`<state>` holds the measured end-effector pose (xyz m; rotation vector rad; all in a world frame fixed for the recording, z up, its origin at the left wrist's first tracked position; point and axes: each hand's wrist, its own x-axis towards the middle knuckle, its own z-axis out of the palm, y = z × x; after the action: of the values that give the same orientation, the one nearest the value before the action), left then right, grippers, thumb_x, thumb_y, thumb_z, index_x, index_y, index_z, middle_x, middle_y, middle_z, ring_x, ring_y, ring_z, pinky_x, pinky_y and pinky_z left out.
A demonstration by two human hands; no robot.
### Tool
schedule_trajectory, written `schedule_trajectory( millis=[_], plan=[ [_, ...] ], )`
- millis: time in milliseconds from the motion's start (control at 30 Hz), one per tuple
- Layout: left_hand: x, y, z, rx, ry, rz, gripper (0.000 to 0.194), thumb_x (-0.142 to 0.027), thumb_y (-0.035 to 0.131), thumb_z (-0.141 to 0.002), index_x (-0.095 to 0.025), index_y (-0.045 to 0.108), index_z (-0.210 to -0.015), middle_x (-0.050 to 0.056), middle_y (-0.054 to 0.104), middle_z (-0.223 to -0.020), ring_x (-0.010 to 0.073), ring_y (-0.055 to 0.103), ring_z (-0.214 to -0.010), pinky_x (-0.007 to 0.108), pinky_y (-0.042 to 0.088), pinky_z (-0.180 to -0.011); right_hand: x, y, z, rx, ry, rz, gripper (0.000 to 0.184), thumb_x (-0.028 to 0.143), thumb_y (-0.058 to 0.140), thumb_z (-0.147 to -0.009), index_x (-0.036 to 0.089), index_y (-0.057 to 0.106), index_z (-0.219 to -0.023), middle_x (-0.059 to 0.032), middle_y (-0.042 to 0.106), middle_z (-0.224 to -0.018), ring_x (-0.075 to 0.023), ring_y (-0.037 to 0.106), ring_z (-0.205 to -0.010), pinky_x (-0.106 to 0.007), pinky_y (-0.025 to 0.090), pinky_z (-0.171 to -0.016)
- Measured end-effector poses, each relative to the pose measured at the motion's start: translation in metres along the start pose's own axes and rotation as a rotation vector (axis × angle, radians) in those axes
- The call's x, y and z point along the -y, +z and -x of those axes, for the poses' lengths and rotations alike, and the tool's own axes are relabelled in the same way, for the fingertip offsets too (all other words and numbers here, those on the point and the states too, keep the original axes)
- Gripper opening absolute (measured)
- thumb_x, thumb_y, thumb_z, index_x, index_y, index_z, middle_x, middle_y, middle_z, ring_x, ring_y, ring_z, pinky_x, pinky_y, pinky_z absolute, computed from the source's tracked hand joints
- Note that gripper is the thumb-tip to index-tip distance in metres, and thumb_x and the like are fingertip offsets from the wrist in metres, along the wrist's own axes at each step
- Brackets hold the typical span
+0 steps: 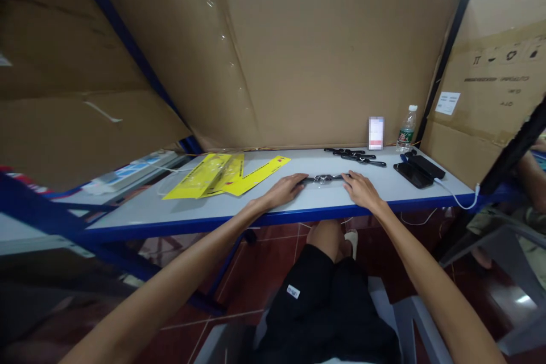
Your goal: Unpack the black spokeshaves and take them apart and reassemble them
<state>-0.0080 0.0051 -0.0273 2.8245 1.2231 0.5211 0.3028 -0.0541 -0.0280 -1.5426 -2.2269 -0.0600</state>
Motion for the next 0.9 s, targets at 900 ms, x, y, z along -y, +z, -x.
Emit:
schedule_trajectory(
  millis=[900],
  plan=[
    [-0.031,-0.032,0.02,0.123,-0.104,-0.072,0.041,-0.04,0.059,-0.093,-0.018,0.06,-0.128,0.017,0.065,-0.126,0.0323,0.062,-0.116,0.042,0.05,-0.096,0.012,-0.04,-0.016,0.291,-0.052,0.042,0.057,0.035,0.071,-0.085,0.021,0.061,-0.14,-0.0116,0.061,-0.143,-0.0306,0.057,-0.128,-0.038,0.043,-0.107]
  ],
)
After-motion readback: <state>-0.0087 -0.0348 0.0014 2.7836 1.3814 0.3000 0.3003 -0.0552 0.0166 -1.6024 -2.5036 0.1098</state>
